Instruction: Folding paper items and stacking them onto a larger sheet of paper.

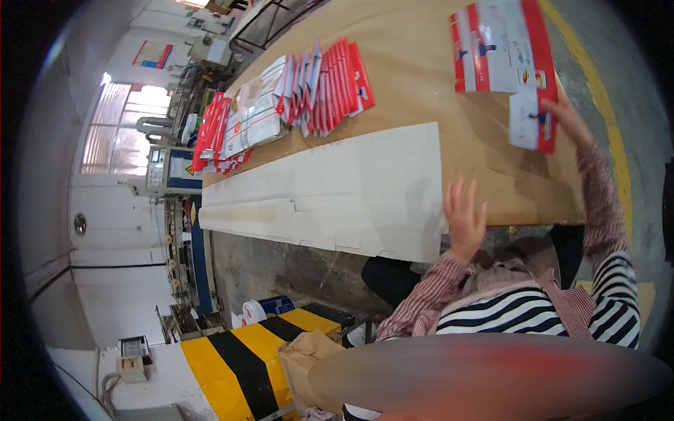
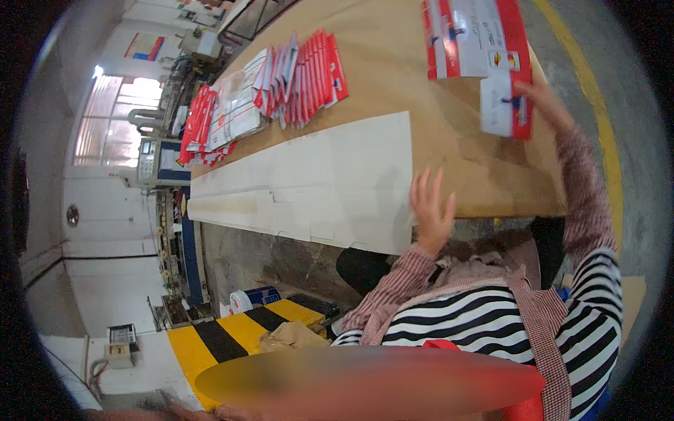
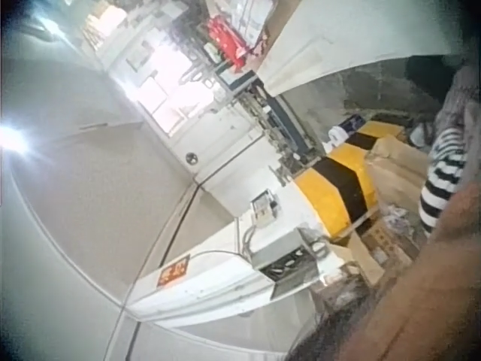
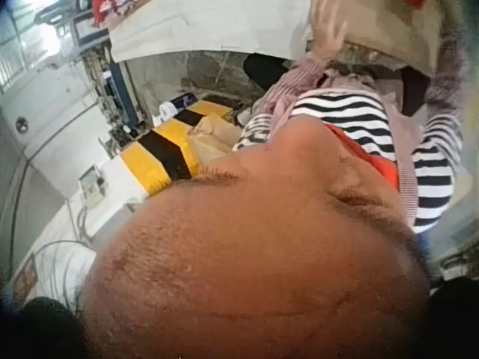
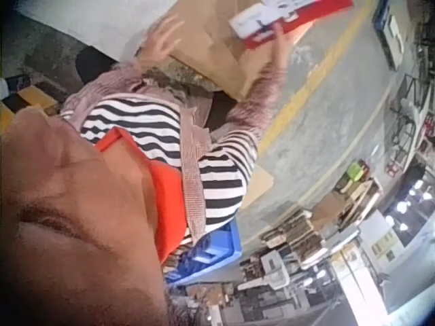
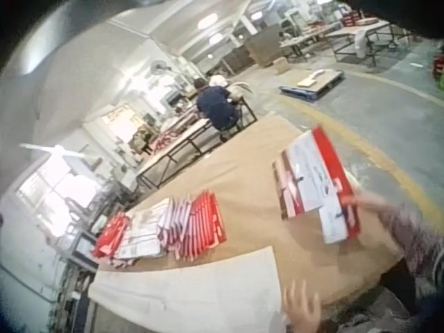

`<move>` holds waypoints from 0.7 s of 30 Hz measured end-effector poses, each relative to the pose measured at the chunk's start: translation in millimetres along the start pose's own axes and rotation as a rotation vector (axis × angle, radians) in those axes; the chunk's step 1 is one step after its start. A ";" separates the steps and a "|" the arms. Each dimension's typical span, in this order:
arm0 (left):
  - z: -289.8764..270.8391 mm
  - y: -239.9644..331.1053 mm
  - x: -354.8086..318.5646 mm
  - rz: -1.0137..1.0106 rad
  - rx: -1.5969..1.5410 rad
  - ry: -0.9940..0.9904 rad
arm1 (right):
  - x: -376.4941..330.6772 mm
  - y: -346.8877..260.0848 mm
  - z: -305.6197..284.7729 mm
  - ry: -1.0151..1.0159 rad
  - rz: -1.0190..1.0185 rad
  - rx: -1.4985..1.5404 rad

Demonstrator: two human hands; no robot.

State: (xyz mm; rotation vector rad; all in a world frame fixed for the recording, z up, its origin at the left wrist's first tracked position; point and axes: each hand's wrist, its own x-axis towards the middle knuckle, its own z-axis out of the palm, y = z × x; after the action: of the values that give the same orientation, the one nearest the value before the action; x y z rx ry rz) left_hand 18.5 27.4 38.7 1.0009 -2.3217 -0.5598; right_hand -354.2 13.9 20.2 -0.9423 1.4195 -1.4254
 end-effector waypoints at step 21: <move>-35.4 -68.7 -84.0 -0.120 0.509 -0.165 | 379.9 70.5 385.9 -0.003 -0.157 -0.647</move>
State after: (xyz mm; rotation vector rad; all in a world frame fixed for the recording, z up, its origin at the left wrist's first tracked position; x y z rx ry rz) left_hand 125.2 41.5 0.7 1.3721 -2.6311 -0.0887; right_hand -104.3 -465.8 -55.8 -1.4806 1.8829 -1.0733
